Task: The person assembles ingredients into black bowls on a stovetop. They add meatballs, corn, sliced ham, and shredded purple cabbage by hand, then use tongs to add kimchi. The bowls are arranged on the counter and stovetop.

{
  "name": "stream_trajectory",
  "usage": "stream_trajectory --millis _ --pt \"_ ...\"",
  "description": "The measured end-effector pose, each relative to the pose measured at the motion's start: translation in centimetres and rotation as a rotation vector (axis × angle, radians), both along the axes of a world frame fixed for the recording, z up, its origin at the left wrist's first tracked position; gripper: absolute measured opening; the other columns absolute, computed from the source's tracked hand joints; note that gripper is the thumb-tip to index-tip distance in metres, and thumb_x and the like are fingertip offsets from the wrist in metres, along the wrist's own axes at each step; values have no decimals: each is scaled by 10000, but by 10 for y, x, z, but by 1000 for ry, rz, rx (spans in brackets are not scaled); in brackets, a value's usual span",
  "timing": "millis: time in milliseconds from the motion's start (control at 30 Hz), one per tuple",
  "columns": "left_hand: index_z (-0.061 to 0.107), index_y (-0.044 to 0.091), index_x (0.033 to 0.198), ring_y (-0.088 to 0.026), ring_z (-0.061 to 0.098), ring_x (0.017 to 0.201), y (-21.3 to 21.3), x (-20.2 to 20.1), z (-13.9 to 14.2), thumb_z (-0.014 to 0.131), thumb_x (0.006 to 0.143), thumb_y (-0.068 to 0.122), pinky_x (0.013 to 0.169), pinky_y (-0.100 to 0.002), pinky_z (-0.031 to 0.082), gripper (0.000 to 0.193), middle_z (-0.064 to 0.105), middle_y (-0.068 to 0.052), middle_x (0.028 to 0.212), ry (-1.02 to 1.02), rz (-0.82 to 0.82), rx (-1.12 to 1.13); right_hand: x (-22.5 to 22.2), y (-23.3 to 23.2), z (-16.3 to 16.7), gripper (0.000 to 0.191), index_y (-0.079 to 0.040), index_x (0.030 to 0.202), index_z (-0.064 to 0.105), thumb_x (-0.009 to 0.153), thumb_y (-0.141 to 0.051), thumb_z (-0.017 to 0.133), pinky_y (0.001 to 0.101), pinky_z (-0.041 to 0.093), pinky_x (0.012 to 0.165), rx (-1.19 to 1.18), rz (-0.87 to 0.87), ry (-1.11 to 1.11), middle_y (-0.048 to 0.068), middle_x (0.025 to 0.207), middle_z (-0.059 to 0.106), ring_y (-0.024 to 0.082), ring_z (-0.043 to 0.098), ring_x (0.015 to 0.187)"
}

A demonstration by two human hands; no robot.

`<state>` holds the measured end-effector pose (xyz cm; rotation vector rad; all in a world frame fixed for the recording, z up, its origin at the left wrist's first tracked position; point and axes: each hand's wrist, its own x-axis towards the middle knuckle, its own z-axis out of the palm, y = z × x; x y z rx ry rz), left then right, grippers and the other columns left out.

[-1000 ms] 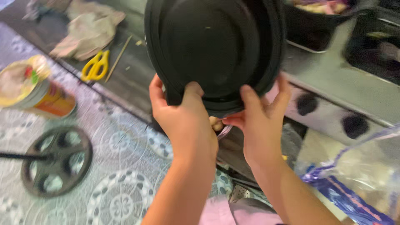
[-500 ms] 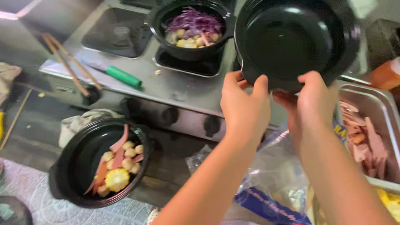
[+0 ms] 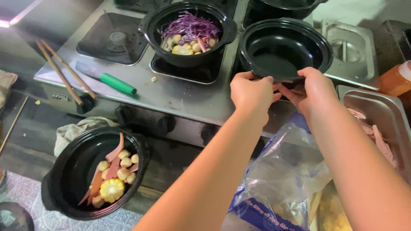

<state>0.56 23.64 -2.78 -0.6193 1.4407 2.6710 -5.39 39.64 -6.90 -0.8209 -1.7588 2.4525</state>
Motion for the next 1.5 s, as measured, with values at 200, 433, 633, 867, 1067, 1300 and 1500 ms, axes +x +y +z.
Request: stream_trajectory --millis 200,433,633,867,1067,1300,1500 --pt "601 -16 1280 -191 716 907 -17 29 -14 765 812 93 705 -296 583 508 756 -134 1070 126 -25 -221 -3 -3 -2 357 -113 1176 608 948 -385 641 370 673 779 92 -40 29 102 1035 698 236 709 920" --pt "734 -42 1170 -230 535 719 -133 97 -32 744 943 167 595 -388 389 309 700 -163 949 157 -7 -58 31 -26 7 243 -37 1150 656 1041 -252 629 277 561 752 347 -177 541 47 1044 686 133 665 914" --pt "694 -5 1015 -123 665 751 -229 118 -36 692 889 203 614 -291 490 242 725 -62 859 -21 248 -194 38 -160 14 305 -39 1124 562 1013 -301 672 419 581 652 365 241 308 226 997 718 281 680 746" --pt "691 -4 1012 -134 680 747 -233 100 -31 686 889 201 641 -279 503 239 727 -64 848 14 248 -154 -57 -250 7 482 -124 1351 482 975 -400 605 470 658 746 -58 241 -66 268 1182 664 371 744 916" --pt "696 -25 966 -121 670 736 -238 97 -30 684 896 167 670 -262 528 204 729 -60 817 50 277 -240 -101 -248 -22 367 -53 1299 602 947 -65 498 468 662 716 -207 113 -66 185 1209 672 368 745 923" --pt "680 -40 971 -134 624 717 -251 90 -19 685 927 202 664 -282 506 246 693 -78 799 167 335 -242 -25 -252 5 355 -36 1229 633 885 -79 554 424 699 659 -66 88 69 154 1051 737 306 765 847" --pt "528 -6 1263 -163 655 894 -241 102 14 699 877 473 746 -300 538 639 682 -128 1073 151 299 -332 82 -250 63 393 -62 1227 594 846 -123 523 374 663 644 48 156 203 148 1009 713 276 754 786"
